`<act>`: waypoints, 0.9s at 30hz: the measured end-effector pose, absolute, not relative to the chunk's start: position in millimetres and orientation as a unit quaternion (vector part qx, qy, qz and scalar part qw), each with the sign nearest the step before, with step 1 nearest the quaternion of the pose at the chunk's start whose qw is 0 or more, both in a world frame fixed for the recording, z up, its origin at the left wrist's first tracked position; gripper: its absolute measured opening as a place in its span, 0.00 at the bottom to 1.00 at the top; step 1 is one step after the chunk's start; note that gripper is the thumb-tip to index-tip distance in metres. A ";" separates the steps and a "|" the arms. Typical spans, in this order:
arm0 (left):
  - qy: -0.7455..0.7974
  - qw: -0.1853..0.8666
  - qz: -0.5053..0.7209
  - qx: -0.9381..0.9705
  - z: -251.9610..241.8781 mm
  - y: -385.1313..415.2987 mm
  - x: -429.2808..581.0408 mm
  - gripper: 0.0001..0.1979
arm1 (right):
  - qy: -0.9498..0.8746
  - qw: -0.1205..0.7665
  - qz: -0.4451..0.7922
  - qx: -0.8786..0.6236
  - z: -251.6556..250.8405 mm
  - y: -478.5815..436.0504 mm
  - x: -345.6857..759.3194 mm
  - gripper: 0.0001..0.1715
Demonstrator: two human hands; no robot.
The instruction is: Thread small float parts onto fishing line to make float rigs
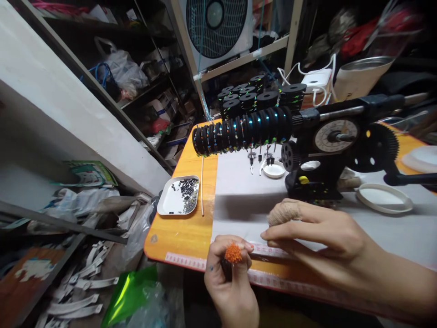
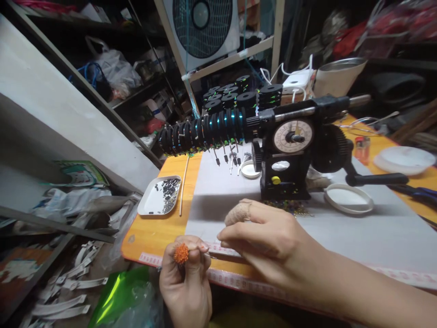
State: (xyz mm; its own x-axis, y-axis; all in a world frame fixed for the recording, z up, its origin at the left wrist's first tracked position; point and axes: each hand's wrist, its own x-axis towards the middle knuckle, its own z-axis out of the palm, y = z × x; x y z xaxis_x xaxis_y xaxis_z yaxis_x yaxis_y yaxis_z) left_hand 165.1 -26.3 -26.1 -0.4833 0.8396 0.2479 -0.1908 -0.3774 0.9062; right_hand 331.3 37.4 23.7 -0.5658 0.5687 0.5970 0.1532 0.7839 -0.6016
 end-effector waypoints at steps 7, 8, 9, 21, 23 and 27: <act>0.439 0.343 0.766 0.321 -26.0 -24.4 177.5 0.10 | -0.835 0.433 0.265 -0.212 28.1 35.9 329.4 0.11; 0.438 0.344 0.765 0.324 -26.8 -24.2 179.1 0.11 | -0.831 0.438 0.272 -0.208 28.3 35.7 328.9 0.11; 0.438 0.344 0.763 0.328 -27.7 -24.1 180.6 0.10 | -0.828 0.442 0.277 -0.205 28.6 35.6 328.5 0.10; 0.258 0.475 0.808 0.233 -6.1 -17.1 187.9 0.11 | -0.830 0.456 0.236 -0.219 32.1 30.9 327.8 0.09; 0.291 0.406 0.833 0.238 -1.2 -14.7 166.8 0.13 | -0.833 0.466 0.194 -0.226 32.9 35.6 331.1 0.10; 0.502 0.118 0.768 0.379 -1.4 -12.8 92.7 0.09 | -0.835 0.468 0.148 -0.251 39.1 41.9 334.3 0.10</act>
State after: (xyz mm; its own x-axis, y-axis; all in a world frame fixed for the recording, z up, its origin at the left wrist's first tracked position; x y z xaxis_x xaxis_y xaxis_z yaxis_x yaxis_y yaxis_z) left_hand 92.7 -12.8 -1.4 -0.6845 0.5616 0.4648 0.2002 -0.4682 0.8606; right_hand 334.3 41.9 39.1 -0.4369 0.5568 0.7064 0.2807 0.8306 -0.4810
